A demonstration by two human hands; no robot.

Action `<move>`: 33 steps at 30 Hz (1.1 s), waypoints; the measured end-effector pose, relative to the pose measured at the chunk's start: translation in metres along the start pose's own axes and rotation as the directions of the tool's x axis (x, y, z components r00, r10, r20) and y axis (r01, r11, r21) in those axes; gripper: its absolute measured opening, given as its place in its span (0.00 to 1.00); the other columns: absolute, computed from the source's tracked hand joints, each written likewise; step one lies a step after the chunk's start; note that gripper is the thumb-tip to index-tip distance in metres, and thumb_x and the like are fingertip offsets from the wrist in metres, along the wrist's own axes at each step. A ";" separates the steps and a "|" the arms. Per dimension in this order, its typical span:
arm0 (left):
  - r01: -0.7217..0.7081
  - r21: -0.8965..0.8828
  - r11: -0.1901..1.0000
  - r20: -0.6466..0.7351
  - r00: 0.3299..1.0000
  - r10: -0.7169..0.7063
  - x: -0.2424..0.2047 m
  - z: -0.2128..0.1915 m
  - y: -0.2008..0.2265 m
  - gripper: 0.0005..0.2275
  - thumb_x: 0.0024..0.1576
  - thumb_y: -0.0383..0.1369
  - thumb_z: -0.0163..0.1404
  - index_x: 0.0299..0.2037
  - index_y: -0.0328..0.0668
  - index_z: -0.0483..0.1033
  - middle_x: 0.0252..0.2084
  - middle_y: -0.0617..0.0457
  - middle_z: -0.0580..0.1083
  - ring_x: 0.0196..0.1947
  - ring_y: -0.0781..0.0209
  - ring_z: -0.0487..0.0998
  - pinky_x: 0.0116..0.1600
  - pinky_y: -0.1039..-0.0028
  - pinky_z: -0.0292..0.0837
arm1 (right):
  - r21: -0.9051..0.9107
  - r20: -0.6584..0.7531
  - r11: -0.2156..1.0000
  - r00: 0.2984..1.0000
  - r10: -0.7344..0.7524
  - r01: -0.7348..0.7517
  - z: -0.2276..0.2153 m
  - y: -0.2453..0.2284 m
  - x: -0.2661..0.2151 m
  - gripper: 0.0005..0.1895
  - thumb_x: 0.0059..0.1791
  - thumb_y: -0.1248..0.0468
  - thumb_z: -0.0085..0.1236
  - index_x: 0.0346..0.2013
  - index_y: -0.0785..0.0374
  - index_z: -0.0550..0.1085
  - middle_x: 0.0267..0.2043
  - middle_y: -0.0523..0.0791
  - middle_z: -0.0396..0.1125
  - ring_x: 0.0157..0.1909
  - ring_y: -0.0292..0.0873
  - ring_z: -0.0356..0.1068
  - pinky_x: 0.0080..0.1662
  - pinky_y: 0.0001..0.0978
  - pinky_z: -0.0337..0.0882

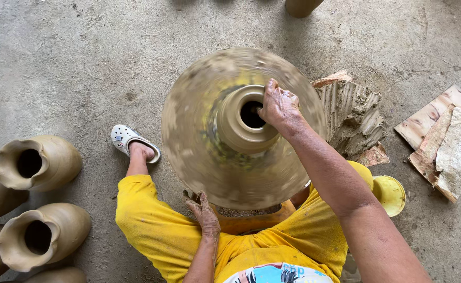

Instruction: The person adds a coil of clay to a partially formed vessel on a pottery wheel, smoothing it by hand and using a damp cloth to shape and refine the neck and rim while the wheel spins.

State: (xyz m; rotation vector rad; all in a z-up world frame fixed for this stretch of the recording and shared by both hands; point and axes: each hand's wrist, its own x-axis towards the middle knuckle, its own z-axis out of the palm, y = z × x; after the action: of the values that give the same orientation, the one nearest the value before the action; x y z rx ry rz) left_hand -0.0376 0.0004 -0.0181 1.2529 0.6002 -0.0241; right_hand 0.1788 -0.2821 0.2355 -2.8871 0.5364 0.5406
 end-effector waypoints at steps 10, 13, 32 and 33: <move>0.022 0.032 0.999 -0.032 0.999 -0.021 -0.001 0.006 0.009 0.39 0.62 0.40 0.50 0.77 0.41 0.36 0.79 0.46 0.44 0.77 0.54 0.47 0.77 0.65 0.42 | 0.040 0.040 0.999 0.999 -0.003 0.001 0.006 0.020 0.010 0.41 0.47 0.49 0.63 0.66 0.68 0.57 0.54 0.57 0.71 0.52 0.54 0.69 0.50 0.45 0.70; -0.035 0.083 0.996 -0.053 0.998 0.039 -0.006 0.000 0.025 0.34 0.65 0.41 0.45 0.76 0.36 0.40 0.78 0.44 0.49 0.77 0.53 0.51 0.78 0.66 0.45 | 0.347 -0.060 0.933 0.995 -0.078 0.094 -0.008 0.063 0.008 0.33 0.51 0.57 0.56 0.67 0.64 0.59 0.55 0.56 0.71 0.43 0.47 0.66 0.40 0.37 0.67; -0.370 0.290 0.883 0.262 0.918 0.298 -0.080 0.057 0.119 0.22 0.70 0.35 0.36 0.74 0.45 0.51 0.70 0.48 0.63 0.66 0.56 0.65 0.64 0.63 0.64 | 0.863 -0.190 0.441 0.652 0.734 -0.246 0.081 0.480 -0.039 0.13 0.43 0.76 0.66 0.36 0.59 0.73 0.44 0.44 0.67 0.38 0.31 0.69 0.38 0.19 0.76; -0.368 0.289 0.884 0.282 0.915 0.289 -0.083 0.061 0.117 0.22 0.70 0.35 0.36 0.74 0.45 0.52 0.70 0.48 0.63 0.66 0.56 0.65 0.64 0.63 0.64 | 0.934 -0.152 0.321 0.638 0.755 -0.158 0.085 0.484 -0.036 0.12 0.45 0.78 0.56 0.36 0.59 0.73 0.42 0.44 0.69 0.37 0.33 0.70 0.39 0.20 0.77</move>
State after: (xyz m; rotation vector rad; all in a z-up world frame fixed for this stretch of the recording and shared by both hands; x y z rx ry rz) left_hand -0.0436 -0.0398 0.1326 1.6482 0.1732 0.0139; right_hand -0.0606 -0.6995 0.1289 -1.7200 1.3457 -0.5443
